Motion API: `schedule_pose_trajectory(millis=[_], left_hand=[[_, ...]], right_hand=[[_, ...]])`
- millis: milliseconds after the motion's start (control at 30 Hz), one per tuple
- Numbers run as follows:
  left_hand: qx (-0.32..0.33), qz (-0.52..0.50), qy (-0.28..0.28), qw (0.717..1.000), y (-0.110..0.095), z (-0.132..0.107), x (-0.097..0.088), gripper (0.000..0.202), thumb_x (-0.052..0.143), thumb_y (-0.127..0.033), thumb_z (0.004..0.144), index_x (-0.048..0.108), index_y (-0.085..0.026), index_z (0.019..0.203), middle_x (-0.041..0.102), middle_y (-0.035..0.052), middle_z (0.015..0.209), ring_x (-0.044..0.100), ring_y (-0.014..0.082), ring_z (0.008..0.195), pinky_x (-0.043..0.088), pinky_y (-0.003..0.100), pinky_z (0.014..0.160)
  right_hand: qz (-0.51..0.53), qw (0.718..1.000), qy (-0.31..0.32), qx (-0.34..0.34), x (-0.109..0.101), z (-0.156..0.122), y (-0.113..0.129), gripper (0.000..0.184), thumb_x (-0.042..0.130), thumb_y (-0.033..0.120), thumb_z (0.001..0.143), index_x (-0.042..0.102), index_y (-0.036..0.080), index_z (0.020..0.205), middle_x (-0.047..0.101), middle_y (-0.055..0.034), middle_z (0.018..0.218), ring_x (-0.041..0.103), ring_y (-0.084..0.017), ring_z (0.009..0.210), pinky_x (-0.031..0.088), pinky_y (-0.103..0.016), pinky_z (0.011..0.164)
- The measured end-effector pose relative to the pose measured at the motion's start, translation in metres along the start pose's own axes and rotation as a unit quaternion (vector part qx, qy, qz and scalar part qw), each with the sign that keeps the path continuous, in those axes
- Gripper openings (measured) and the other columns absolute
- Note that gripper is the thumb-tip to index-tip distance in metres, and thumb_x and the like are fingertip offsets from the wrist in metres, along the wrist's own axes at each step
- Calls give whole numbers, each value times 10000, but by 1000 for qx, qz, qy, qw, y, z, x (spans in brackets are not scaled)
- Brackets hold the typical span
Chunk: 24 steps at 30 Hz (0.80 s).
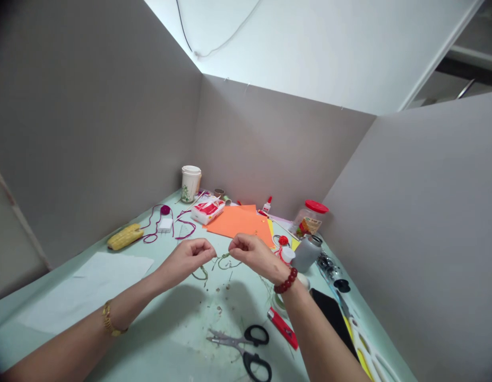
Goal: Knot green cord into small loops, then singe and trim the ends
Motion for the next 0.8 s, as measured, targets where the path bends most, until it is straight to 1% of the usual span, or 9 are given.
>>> schedule_pose_trajectory(millis=[100, 167, 233, 333, 433, 500, 633, 800], left_hand=[[-5, 7, 1, 1000, 3, 1, 0, 184, 520, -335, 785, 567, -170, 719, 431, -50, 587, 342, 86, 528, 276, 197, 478], [-5, 11, -1, 1000, 4, 1, -1, 182, 515, -334, 788, 571, -171, 727, 424, -51, 581, 338, 85, 524, 275, 198, 477], [-5, 14, -2, 1000, 5, 2, -2, 178, 513, -331, 787, 575, -173, 734, 420, -52, 579, 340, 85, 523, 277, 199, 476], [-9, 22, -11, 1000, 6, 2, -3, 159, 523, -323, 778, 585, -179, 750, 387, -61, 558, 332, 85, 512, 278, 197, 469], [-11, 23, -15, 1000, 6, 2, -3, 146, 529, -316, 772, 585, -182, 753, 343, -71, 538, 313, 82, 497, 268, 195, 457], [-11, 25, -13, 1000, 6, 2, -2, 145, 526, -312, 772, 584, -181, 748, 341, -72, 539, 311, 81, 496, 266, 194, 455], [-10, 38, -16, 999, 6, 3, -2, 133, 515, -292, 769, 588, -183, 746, 353, -72, 537, 318, 80, 497, 268, 195, 461], [-4, 53, -23, 998, 6, 3, -2, 112, 497, -248, 756, 589, -192, 787, 342, -81, 519, 322, 80, 485, 270, 197, 466]], right_hand=[[27, 999, 17, 5, 9, 1, -5, 95, 557, 268, 778, 614, 194, 795, 514, 25, 682, 411, -110, 618, 318, -235, 549], [48, 998, 28, 17, 15, 1, -10, 123, 595, 302, 768, 628, 199, 827, 467, 42, 624, 378, -103, 577, 292, -236, 526], [58, 998, 29, 26, 19, 0, -13, 137, 616, 316, 756, 638, 196, 818, 424, 52, 586, 348, -100, 552, 270, -241, 515], [71, 997, 10, 21, 20, -2, -14, 109, 588, 287, 765, 626, 185, 766, 457, 37, 623, 354, -102, 571, 276, -248, 531], [95, 995, -23, 12, 18, -3, -14, 66, 565, 246, 764, 590, 186, 763, 478, 33, 656, 371, -105, 593, 293, -250, 549], [107, 993, -42, 4, 17, -3, -15, 40, 567, 230, 757, 561, 192, 768, 469, 39, 658, 378, -106, 599, 301, -249, 552], [119, 991, -68, -10, 18, -4, -16, 51, 557, 217, 764, 513, 209, 790, 449, 49, 659, 385, -109, 600, 310, -247, 545], [101, 991, -89, -14, 20, -6, -16, 54, 517, 190, 778, 486, 218, 812, 452, 57, 631, 384, -111, 584, 310, -248, 537]])
Point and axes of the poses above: each hand's wrist, its own z-axis towards the middle knuckle, its own x-axis out of the palm, y = z × x, the point moved 6 cm from there along z, towards the middle knuckle
